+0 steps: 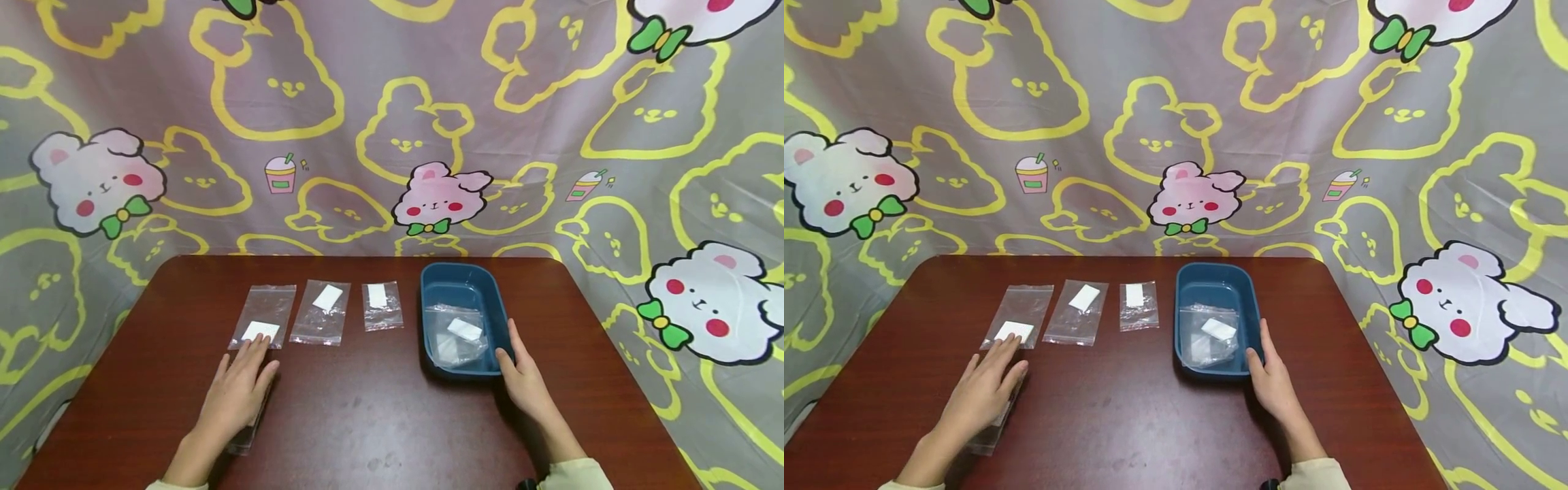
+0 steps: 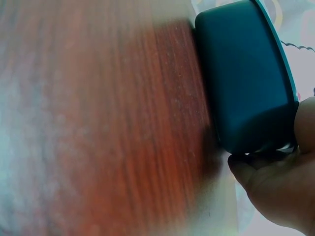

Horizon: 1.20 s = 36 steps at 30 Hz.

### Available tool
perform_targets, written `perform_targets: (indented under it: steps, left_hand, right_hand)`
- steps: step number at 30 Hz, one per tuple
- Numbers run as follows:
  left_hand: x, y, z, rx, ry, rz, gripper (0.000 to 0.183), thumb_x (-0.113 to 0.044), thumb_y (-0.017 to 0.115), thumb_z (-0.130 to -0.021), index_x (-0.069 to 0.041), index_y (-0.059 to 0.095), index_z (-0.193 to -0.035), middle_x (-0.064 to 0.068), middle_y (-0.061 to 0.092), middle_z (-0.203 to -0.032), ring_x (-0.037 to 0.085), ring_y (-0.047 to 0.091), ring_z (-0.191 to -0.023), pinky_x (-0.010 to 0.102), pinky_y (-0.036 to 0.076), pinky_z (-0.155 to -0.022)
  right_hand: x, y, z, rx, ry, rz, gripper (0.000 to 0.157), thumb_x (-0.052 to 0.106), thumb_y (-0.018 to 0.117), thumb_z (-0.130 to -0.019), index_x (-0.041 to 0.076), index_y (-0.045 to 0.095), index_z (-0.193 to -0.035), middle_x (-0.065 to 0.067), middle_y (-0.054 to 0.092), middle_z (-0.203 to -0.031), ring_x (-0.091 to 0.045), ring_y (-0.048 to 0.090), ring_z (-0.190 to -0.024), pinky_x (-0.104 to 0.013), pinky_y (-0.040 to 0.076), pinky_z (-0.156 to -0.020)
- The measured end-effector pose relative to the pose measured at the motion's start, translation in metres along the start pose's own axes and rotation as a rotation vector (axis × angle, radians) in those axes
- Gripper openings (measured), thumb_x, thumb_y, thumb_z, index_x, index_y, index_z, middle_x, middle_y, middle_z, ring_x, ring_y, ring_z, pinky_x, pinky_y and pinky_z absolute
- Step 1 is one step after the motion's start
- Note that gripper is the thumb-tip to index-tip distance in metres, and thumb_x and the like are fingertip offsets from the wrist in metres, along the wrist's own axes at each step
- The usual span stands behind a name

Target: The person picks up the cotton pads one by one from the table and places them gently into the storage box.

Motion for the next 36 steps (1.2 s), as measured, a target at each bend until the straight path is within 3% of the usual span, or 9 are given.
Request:
perform_targets:
  steps: [6, 13, 29, 36]
  left_hand:
    - [0.018, -0.006, 0.013, 0.075, -0.051, 0.035, 0.063, -0.037, 0.047, -0.107, 0.007, 0.037, -0.151, 0.030, 0.034, -0.155, 0.051, 0.026, -0.143, 0.071, 0.013, -0.113]
    - [0.021, -0.004, 0.018, 0.147, -0.096, 0.093, 0.069, -0.041, 0.052, -0.105, 0.007, 0.035, -0.152, 0.029, 0.029, -0.157, 0.050, 0.020, -0.145, 0.069, 0.010, -0.115]
    - [0.022, -0.002, 0.031, 0.120, -0.080, 0.113, 0.074, -0.041, 0.055, -0.103, 0.008, 0.031, -0.153, 0.033, 0.027, -0.156, 0.050, 0.018, -0.146, 0.063, 0.002, -0.118]
    - [0.019, 0.000, 0.040, 0.121, -0.066, 0.134, 0.071, -0.034, 0.059, -0.102, 0.009, 0.032, -0.152, 0.033, 0.024, -0.157, 0.050, 0.016, -0.147, 0.062, 0.002, -0.119]
  right_hand:
    - [0.001, 0.001, 0.000, -0.003, -0.005, 0.005, 0.070, 0.015, 0.050, -0.107, 0.012, 0.008, -0.162, -0.015, 0.012, -0.167, -0.034, 0.013, -0.151, -0.053, 0.015, -0.120]
    - [0.003, 0.000, 0.001, 0.002, -0.005, 0.004, 0.070, 0.016, 0.049, -0.107, 0.012, 0.008, -0.162, -0.016, 0.012, -0.167, -0.035, 0.012, -0.151, -0.056, 0.015, -0.119]
    - [0.004, -0.001, 0.002, 0.006, 0.011, 0.012, 0.069, 0.014, 0.050, -0.107, 0.009, 0.009, -0.162, -0.015, 0.011, -0.167, -0.036, 0.012, -0.151, -0.060, 0.016, -0.119]
    - [0.004, -0.001, 0.001, -0.004, 0.008, 0.010, 0.068, 0.016, 0.049, -0.107, 0.011, 0.010, -0.162, -0.014, 0.013, -0.167, -0.034, 0.012, -0.151, -0.059, 0.015, -0.119]
Point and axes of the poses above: each hand's wrist, its own z-axis away from the middle knuckle, its own y-axis out of the palm, x = y × z, the point moved 1 cm from there along -z, towards the middle knuckle
